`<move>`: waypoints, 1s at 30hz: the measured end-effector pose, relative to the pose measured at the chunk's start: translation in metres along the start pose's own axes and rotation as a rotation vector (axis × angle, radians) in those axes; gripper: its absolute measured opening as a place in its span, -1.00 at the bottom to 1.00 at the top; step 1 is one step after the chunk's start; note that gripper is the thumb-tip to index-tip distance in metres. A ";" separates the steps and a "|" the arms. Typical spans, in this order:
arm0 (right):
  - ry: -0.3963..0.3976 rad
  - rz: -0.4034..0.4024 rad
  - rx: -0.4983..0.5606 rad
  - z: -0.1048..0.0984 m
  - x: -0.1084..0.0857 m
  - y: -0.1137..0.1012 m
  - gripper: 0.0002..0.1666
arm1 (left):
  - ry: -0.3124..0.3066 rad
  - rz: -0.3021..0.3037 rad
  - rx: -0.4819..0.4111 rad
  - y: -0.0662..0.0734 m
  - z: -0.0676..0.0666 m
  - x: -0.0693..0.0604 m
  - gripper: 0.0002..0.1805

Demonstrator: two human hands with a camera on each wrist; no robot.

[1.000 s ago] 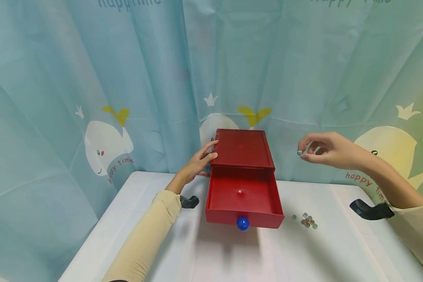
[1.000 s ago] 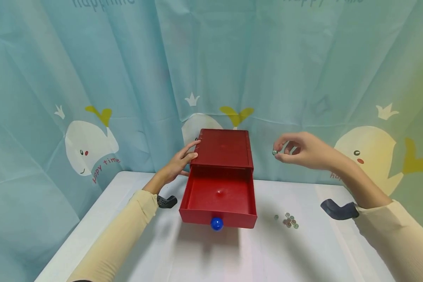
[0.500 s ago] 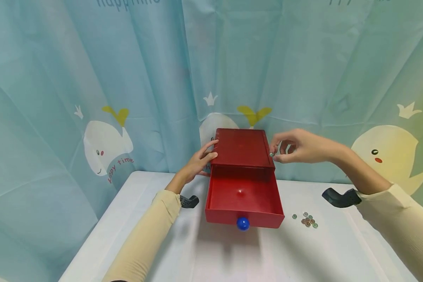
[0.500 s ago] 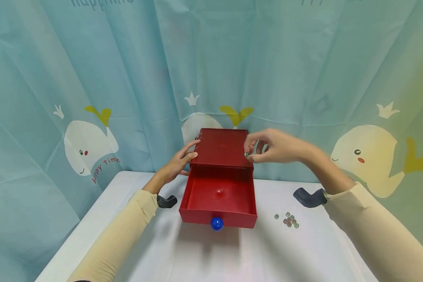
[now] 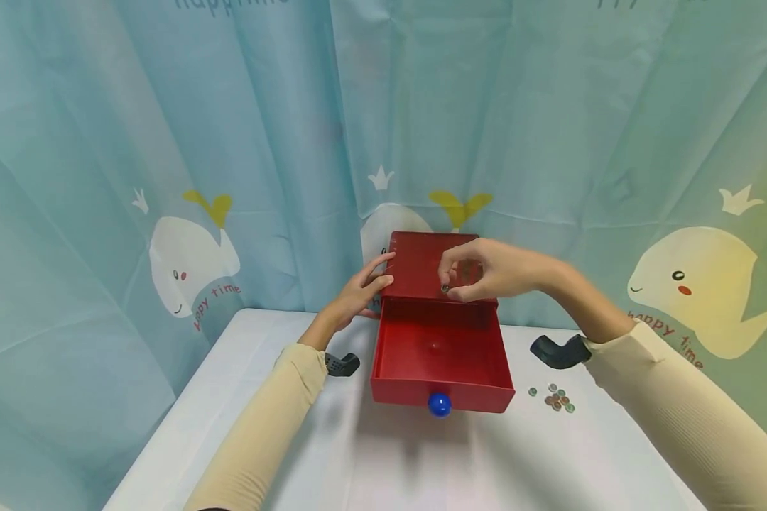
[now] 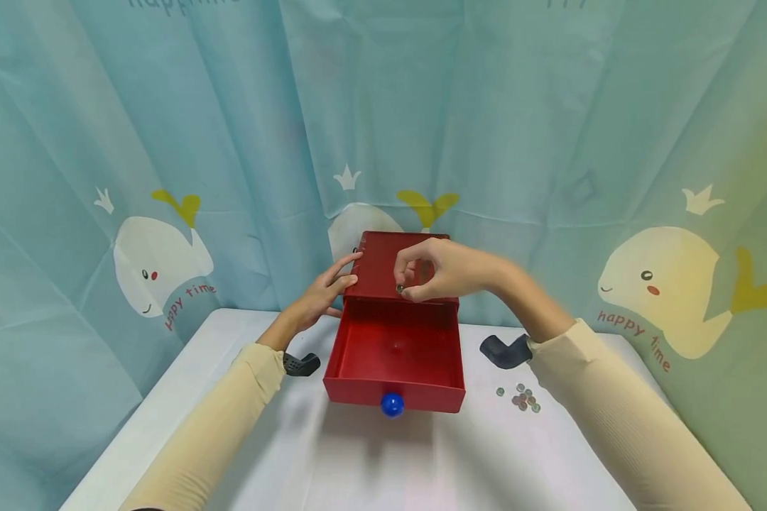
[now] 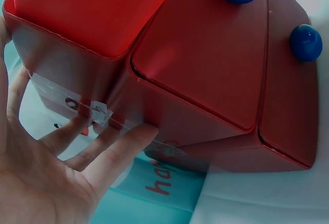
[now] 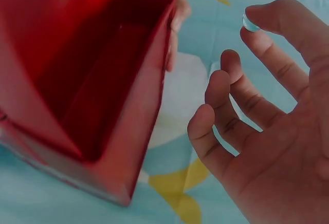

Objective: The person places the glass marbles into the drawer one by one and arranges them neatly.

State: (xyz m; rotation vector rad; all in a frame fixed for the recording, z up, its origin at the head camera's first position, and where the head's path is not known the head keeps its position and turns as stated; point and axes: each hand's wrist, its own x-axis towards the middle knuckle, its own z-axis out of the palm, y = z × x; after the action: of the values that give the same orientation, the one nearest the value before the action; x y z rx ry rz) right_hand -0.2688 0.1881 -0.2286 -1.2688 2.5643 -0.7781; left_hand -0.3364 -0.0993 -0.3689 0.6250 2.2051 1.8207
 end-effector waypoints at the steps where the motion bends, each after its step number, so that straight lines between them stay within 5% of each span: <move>1: -0.002 -0.009 0.005 0.002 0.003 0.000 -0.84 | 0.000 0.000 0.000 0.000 0.000 0.000 -0.33; 15: -0.006 -0.058 -0.007 0.026 0.035 0.000 -0.83 | 0.022 -0.008 0.012 0.001 -0.001 -0.001 -0.33; 30: -0.011 -0.049 -0.018 0.035 0.041 0.002 -0.85 | 0.017 -0.010 0.013 0.002 0.001 -0.003 -0.33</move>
State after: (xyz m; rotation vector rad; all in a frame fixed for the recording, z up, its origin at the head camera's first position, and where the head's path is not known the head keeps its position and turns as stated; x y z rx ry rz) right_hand -0.2827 0.1445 -0.2563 -1.3420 2.5462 -0.7565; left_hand -0.3332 -0.0993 -0.3671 0.6021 2.2286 1.8158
